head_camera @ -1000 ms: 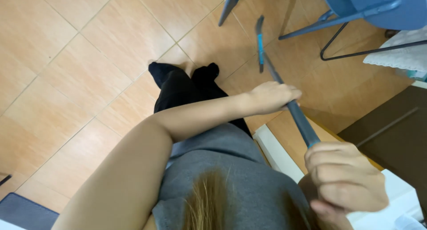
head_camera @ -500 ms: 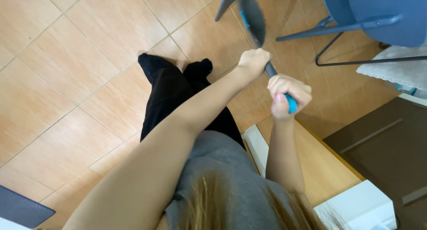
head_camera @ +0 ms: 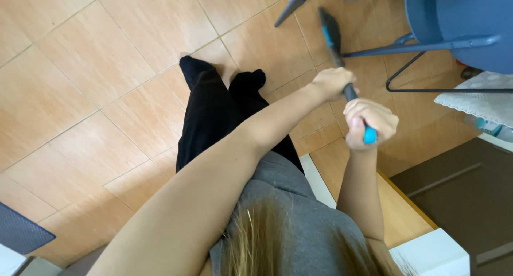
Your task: Sweeping the floor with a broom.
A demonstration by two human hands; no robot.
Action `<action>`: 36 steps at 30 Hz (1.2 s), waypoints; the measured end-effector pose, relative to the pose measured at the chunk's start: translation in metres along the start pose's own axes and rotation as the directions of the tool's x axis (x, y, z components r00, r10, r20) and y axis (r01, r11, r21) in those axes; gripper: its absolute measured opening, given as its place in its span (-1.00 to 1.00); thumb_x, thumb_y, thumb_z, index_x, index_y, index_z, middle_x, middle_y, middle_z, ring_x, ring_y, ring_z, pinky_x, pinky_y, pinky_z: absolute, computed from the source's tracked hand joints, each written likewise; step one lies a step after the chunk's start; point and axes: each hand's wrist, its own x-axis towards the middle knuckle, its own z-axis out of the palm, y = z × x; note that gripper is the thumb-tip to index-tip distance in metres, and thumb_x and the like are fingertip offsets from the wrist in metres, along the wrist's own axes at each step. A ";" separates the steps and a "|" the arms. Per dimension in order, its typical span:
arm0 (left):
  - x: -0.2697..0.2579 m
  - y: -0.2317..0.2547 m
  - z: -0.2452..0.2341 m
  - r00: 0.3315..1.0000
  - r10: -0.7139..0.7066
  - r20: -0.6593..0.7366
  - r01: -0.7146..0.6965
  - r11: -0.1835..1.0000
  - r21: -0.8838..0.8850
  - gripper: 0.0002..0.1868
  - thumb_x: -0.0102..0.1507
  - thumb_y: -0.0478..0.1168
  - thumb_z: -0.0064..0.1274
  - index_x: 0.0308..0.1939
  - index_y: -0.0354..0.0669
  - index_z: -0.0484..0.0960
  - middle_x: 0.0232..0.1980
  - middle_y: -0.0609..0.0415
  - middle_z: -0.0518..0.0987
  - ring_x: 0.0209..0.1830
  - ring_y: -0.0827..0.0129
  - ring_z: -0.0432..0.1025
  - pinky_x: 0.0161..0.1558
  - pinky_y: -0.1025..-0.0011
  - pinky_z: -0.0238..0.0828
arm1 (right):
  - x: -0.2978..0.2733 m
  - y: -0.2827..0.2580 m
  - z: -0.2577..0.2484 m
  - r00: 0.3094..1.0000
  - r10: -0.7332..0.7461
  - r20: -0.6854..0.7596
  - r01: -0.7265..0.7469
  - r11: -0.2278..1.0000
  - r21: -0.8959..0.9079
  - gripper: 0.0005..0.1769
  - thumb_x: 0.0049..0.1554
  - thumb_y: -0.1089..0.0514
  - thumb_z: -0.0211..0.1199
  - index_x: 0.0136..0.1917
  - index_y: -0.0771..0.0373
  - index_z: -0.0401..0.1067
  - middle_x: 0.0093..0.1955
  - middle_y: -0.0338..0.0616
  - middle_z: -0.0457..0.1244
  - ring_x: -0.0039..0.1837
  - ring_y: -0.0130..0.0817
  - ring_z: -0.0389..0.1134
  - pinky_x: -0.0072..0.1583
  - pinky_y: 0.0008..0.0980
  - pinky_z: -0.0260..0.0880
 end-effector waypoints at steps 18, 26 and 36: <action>-0.166 -0.109 -0.139 0.986 -0.145 -0.083 0.156 0.975 0.156 -0.86 0.12 -0.07 0.13 -0.28 0.18 0.74 -0.31 0.00 0.69 -0.25 0.04 0.60 -0.19 0.08 0.53 | 0.045 -0.045 0.173 0.997 -0.052 0.049 0.027 0.907 0.421 -0.67 0.08 0.28 0.07 -0.49 0.31 0.12 -0.51 -0.10 0.09 -0.47 -0.22 0.17 -0.29 -0.24 0.31; -0.167 -0.070 -0.264 0.965 -0.011 -0.262 0.024 0.999 0.046 -0.71 0.31 -0.02 0.09 -0.42 -0.08 0.59 -0.30 -0.05 0.61 -0.23 -0.07 0.55 -0.22 0.03 0.48 | 0.105 -0.098 0.210 0.989 -0.095 -0.112 0.124 0.949 0.291 -0.54 0.22 0.17 0.09 -0.48 0.28 0.11 -0.52 -0.16 0.11 -0.42 -0.26 0.25 -0.26 -0.16 0.44; -0.146 -0.197 -0.347 0.991 -0.061 0.119 0.020 0.948 0.319 -0.81 -0.02 -0.10 0.22 -0.33 0.09 0.68 -0.26 -0.03 0.67 -0.18 0.01 0.58 -0.19 0.08 0.52 | 0.141 -0.021 0.344 0.993 0.049 -0.103 -0.028 0.980 0.195 -0.50 0.31 0.14 0.12 -0.41 0.39 0.12 -0.44 -0.03 0.14 -0.38 -0.23 0.20 -0.32 -0.32 0.20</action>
